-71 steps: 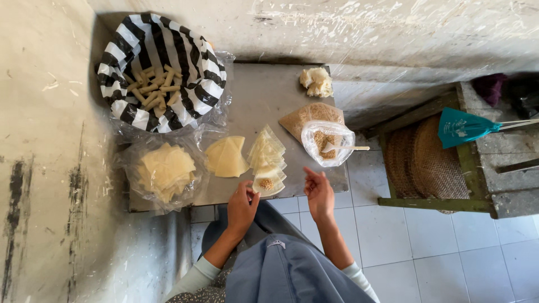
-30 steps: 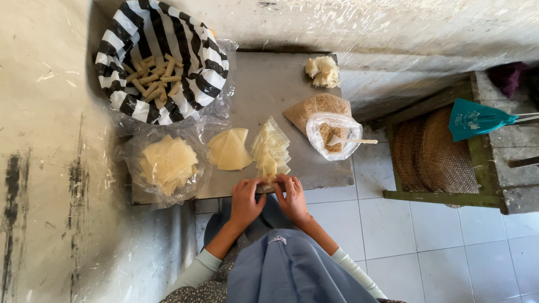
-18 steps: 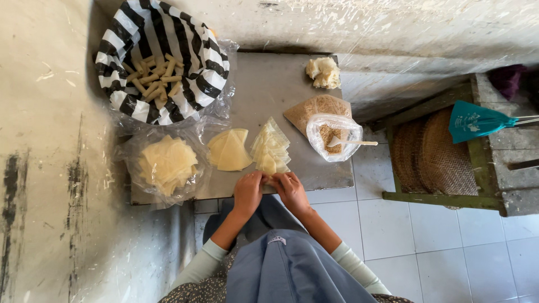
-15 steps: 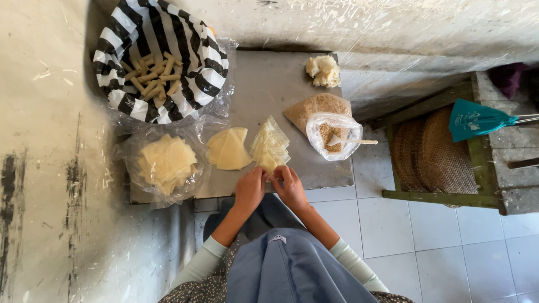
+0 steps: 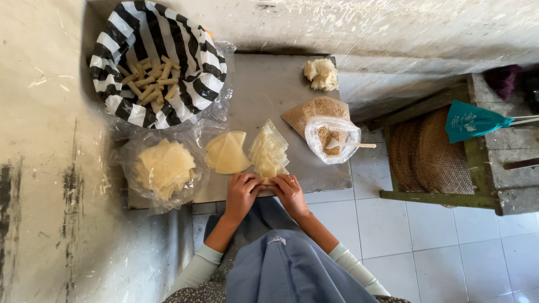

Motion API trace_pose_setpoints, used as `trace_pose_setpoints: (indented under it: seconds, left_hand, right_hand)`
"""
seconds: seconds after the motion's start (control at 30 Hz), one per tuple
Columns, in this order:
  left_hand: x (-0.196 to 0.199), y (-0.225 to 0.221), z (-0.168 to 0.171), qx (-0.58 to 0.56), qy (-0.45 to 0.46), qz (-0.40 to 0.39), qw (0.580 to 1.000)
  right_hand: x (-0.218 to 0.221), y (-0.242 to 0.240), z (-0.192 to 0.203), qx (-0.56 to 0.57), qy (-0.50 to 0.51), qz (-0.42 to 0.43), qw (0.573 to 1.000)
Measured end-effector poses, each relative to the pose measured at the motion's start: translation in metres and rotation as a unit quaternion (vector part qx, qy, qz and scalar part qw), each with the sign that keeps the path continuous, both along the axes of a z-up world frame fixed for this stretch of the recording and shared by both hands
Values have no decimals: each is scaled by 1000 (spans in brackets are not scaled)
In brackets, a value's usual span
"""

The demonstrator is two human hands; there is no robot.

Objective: The person fills small square plastic sheets with a spoonful of filling from a bag and folds them into triangular shapes.

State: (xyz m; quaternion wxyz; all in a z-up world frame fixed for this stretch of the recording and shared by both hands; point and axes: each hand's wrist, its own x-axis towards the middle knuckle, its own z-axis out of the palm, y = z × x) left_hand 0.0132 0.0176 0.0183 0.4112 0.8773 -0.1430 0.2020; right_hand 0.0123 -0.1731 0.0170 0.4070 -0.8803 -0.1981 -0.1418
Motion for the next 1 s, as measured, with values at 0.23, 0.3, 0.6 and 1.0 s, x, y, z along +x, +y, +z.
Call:
trace_pose_setpoints:
  seconds: [0.23, 0.3, 0.6, 1.0]
  left_hand:
    - [14, -13, -1, 28, 91, 96, 991]
    - [14, -15, 0, 16, 122, 108, 986]
    - [4, -7, 7, 65, 7, 74, 995]
    - [0, -9, -3, 47, 58, 62, 995]
  right_hand:
    - [21, 3, -5, 51, 275, -96, 955]
    - [21, 3, -5, 78, 260, -98, 957]
    - [10, 8, -5, 0, 16, -60, 998]
    - [19, 3, 8, 23, 94, -23, 995]
